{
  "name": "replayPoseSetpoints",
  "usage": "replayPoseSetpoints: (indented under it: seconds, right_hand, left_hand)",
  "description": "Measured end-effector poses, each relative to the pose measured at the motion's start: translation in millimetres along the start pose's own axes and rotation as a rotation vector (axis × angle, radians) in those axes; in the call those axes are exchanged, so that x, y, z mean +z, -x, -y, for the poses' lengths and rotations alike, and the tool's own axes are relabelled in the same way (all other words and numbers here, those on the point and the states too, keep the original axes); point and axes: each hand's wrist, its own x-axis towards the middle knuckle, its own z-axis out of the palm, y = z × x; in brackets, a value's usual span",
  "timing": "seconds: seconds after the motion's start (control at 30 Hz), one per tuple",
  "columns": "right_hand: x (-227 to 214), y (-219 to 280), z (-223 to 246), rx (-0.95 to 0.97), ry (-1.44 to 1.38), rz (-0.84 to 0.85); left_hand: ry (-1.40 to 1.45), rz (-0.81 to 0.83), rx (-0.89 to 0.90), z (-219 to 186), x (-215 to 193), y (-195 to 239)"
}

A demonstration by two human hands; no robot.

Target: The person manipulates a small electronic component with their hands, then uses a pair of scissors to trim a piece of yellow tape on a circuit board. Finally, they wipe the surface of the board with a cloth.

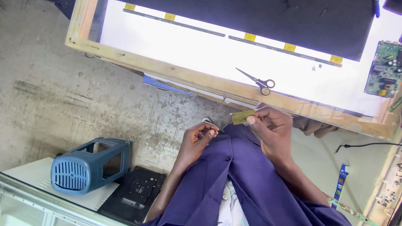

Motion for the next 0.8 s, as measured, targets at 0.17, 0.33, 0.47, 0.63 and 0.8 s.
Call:
replayPoseSetpoints:
  seconds: [0.17, 0.33, 0.47, 0.63, 0.8]
  right_hand:
    - [9.0, 5.5, 51.5, -0.379, 0.159, 0.002]
    - [8.1, 15.3, 60.5, -0.455, 0.206, -0.021]
    - [-2.3, 13.5, 42.3, -0.362, 0.210, -0.068]
    - [-34.2, -3.4, -25.1, -0.007, 0.264, -0.216]
    - [-45.1, -35.6, -88.4, 0.298, 0.257, -0.277]
  left_hand:
    - [-0.046, 0.080, 0.017, -7.7, -6.6, -9.1]
    - [-0.077, 0.164, -0.012, -3.0, -9.7, -11.0]
    - [-0.126, 0.196, -0.010, -4.3, -10.2, -19.1]
    - [-0.268, 0.220, -0.014, -9.6, -6.8, -28.5]
    - [-0.295, 0.212, -0.068, -12.4, 1.5, -48.6]
